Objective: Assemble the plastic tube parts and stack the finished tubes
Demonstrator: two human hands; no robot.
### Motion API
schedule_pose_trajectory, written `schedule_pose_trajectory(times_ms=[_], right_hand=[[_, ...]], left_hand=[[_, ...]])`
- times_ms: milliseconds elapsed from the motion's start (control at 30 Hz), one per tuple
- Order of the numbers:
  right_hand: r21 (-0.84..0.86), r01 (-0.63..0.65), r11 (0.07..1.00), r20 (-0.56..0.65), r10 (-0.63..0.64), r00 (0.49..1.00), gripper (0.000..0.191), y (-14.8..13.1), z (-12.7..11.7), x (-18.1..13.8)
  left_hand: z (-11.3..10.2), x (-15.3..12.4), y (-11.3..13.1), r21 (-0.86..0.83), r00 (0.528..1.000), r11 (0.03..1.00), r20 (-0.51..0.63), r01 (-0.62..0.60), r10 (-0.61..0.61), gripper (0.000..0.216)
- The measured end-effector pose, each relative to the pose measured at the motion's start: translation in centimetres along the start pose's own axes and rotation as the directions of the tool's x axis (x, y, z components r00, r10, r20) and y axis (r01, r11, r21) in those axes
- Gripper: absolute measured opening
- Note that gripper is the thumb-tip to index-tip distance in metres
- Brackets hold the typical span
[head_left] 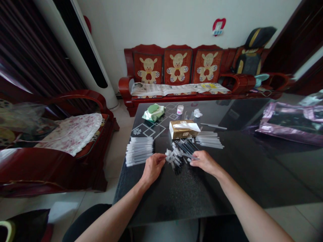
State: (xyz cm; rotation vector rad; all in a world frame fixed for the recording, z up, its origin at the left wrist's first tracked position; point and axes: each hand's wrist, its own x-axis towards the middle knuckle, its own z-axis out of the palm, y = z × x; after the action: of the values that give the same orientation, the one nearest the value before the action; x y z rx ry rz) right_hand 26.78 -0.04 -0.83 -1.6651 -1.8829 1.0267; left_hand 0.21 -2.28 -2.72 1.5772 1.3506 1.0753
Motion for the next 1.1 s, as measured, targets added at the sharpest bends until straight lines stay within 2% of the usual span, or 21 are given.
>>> schedule_pose_trajectory(times_ms=[100, 167, 267, 367, 433, 500, 600, 667, 833, 1100], right_hand=[[0.193, -0.002, 0.981, -0.011, 0.004, 1.0, 0.018, -1.2, 0.3, -0.2], [0.294, 0.01, 0.956, 0.015, -0.015, 1.0, 0.02, -2.2, 1.2, -0.5], [0.373, 0.055, 0.926, 0.077, -0.09, 0.993, 0.018, -3.5, 3.3, -0.9], [0.395, 0.089, 0.915, 0.117, -0.146, 0.982, 0.017, -4.4, 5.0, -1.0], [0.404, 0.111, 0.908, 0.112, -0.17, 0.979, 0.018, -4.7, 5.3, -0.9], [0.402, 0.138, 0.905, 0.058, -0.176, 0.983, 0.022, -5.0, 5.1, -0.8], [0.356, 0.169, 0.919, -0.009, -0.177, 0.984, 0.036, -5.2, 4.2, -0.8], [0.307, 0.19, 0.933, 0.008, -0.202, 0.979, 0.04, -5.2, 3.7, -0.9], [0.184, 0.281, 0.942, 0.033, -0.291, 0.956, 0.041, -5.5, 3.6, -1.3], [0.119, 0.32, 0.94, 0.044, -0.327, 0.944, 0.039, -6.1, 3.5, -1.6]], left_hand=[[0.3, -0.1, 0.3, -0.127, 0.999, 0.991, 0.023, 0.031, -0.028, 0.021], [0.8, -0.4, 0.7, -0.275, 0.993, 0.957, 0.096, 0.088, -0.064, 0.026], [1.5, -1.0, 1.7, -0.452, 0.968, 0.872, 0.234, 0.189, -0.088, 0.032], [1.8, -1.4, 2.2, -0.495, 0.946, 0.83, 0.303, 0.257, -0.113, 0.031], [1.6, -1.4, 2.1, -0.522, 0.945, 0.801, 0.284, 0.294, -0.162, 0.031], [1.1, -1.0, 1.9, -0.598, 0.946, 0.735, 0.246, 0.319, -0.211, 0.029], [-0.3, 0.0, 1.5, -0.725, 0.946, 0.611, 0.197, 0.317, -0.257, 0.025], [-1.2, 0.6, 1.4, -0.767, 0.945, 0.57, 0.149, 0.296, -0.29, 0.025], [-2.3, 1.3, 1.5, -0.785, 0.943, 0.557, 0.098, 0.269, -0.318, 0.026], [-1.8, 1.1, 1.2, -0.752, 0.947, 0.596, 0.116, 0.281, -0.301, 0.028]])
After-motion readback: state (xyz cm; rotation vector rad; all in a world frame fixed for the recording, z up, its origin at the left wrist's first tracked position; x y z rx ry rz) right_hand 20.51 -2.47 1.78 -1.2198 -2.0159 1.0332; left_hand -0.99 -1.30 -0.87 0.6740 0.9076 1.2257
